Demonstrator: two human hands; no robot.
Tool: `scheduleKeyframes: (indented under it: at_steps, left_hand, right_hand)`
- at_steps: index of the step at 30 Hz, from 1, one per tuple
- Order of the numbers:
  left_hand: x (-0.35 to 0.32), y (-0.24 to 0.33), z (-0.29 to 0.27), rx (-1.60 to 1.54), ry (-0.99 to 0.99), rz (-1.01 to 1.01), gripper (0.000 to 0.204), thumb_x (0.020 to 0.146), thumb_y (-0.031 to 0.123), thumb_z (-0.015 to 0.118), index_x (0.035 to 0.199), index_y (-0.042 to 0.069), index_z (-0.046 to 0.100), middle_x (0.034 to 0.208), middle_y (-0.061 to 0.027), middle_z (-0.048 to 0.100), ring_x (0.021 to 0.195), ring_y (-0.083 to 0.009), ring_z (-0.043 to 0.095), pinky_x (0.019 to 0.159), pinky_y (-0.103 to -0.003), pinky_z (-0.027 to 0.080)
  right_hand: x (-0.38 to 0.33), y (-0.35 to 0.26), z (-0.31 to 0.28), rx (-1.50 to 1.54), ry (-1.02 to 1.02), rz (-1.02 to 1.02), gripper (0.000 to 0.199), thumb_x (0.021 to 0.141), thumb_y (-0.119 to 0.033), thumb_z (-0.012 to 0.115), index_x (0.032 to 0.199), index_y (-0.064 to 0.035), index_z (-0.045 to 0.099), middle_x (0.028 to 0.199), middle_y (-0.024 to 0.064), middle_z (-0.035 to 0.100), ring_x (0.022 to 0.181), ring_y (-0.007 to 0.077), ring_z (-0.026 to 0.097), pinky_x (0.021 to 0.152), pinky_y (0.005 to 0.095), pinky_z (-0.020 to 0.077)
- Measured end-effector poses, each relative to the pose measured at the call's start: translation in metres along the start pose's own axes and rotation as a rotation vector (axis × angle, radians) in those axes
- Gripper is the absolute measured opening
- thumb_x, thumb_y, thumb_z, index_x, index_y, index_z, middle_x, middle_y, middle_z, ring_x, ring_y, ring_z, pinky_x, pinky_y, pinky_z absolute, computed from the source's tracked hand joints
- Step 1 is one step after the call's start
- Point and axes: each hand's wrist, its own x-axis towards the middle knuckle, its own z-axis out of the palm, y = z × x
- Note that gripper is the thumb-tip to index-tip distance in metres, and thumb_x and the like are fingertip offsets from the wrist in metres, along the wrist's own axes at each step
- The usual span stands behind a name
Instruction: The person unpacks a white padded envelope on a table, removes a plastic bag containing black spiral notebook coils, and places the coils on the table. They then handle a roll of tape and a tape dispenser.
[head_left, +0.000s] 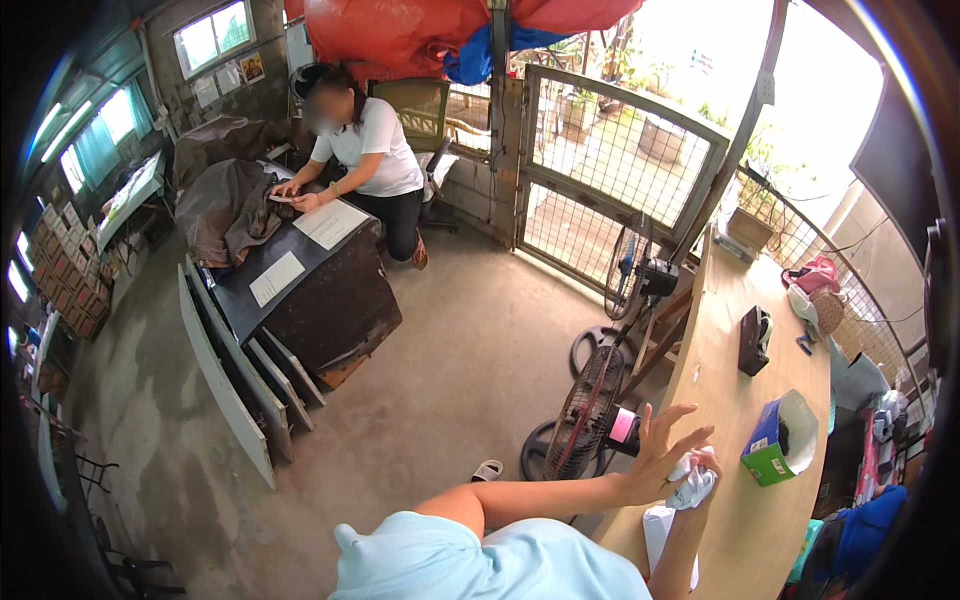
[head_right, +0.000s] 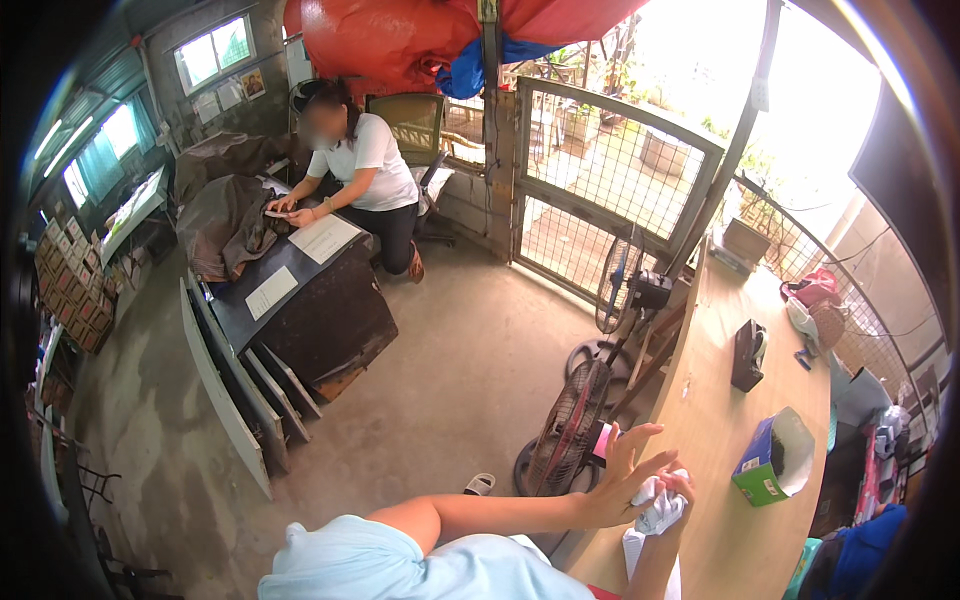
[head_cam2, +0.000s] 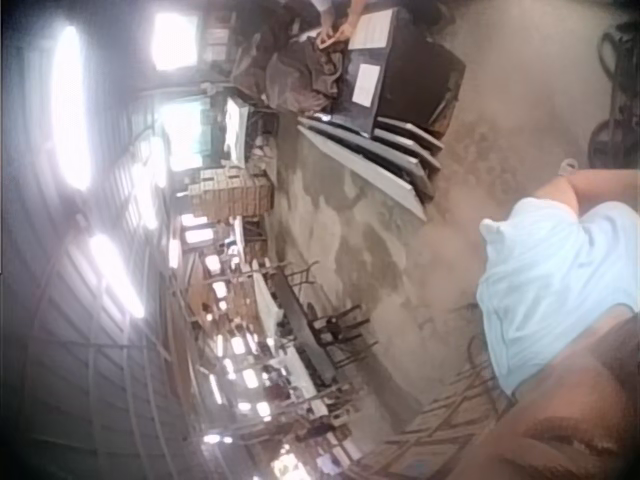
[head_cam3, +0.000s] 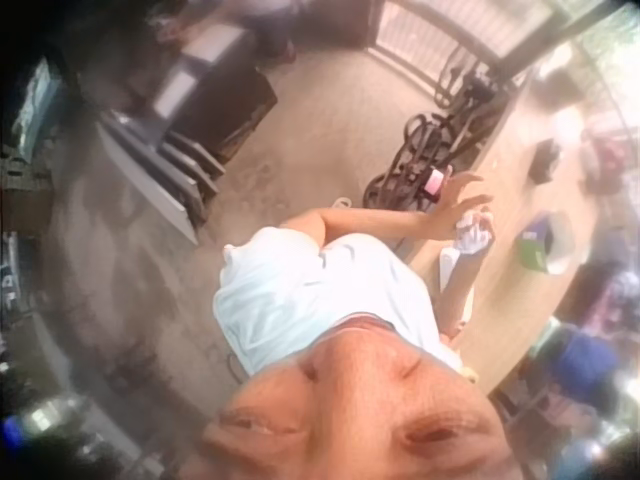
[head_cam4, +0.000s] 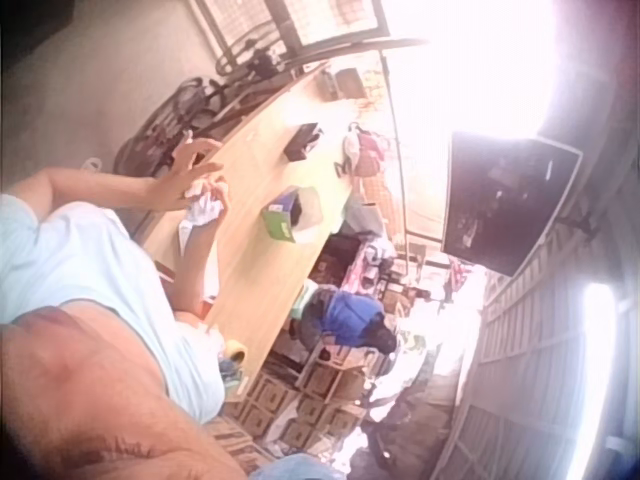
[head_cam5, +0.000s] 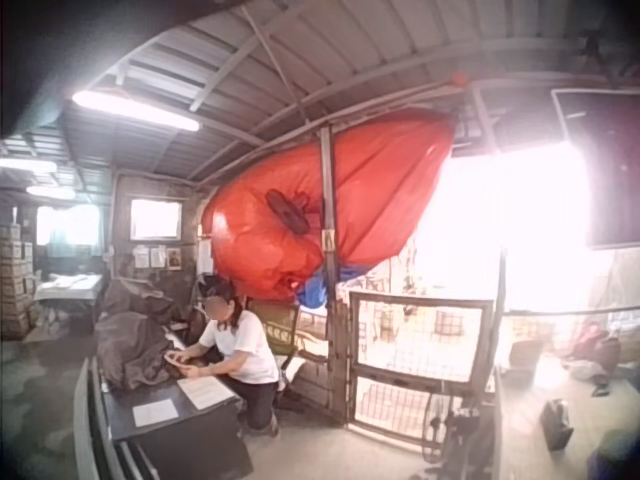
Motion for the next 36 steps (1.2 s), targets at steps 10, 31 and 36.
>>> scheduleKeyframes:
  at_steps: [10, 31, 36]
  left_hand:
    - [-0.037, -0.013, 0.022, 0.326, -0.937, 0.881, 0.054, 0.077, 0.033, 0.060, 0.127, 0.017, 0.047, 0.137, -0.0070, 0.036, 0.124, -0.0212, 0.033, 0.100, -0.041, 0.026]
    - [0.044, 0.079, -0.033, 0.672, -1.456, 1.618, 0.017, 0.070, 0.028, 0.064, 0.083, 0.019, 0.071, 0.090, 0.0028, 0.066, 0.087, -0.0208, 0.062, 0.070, -0.036, 0.049]
    - [0.060, 0.082, -0.038, 0.613, -1.352, 1.654, 0.021, 0.075, 0.029, 0.064, 0.093, 0.019, 0.070, 0.092, 0.0008, 0.067, 0.093, -0.0271, 0.061, 0.071, -0.039, 0.051]
  right_hand:
    - [-0.019, -0.001, 0.060, -0.481, -0.625, 0.472, 0.039, 0.080, -0.032, 0.056, 0.111, -0.0086, 0.057, 0.126, 0.0148, 0.048, 0.089, 0.0202, 0.059, 0.080, 0.0318, 0.0486]
    - [-0.002, -0.065, 0.123, -0.947, -0.276, 0.856, 0.024, 0.077, -0.017, 0.067, 0.093, 0.0004, 0.065, 0.091, 0.0062, 0.061, 0.087, 0.0126, 0.058, 0.077, 0.0267, 0.0444]
    - [0.007, -0.067, 0.093, -0.888, -0.239, 0.861, 0.027, 0.079, -0.024, 0.068, 0.085, 0.0027, 0.067, 0.090, 0.0092, 0.063, 0.082, 0.0143, 0.060, 0.074, 0.0263, 0.0457]
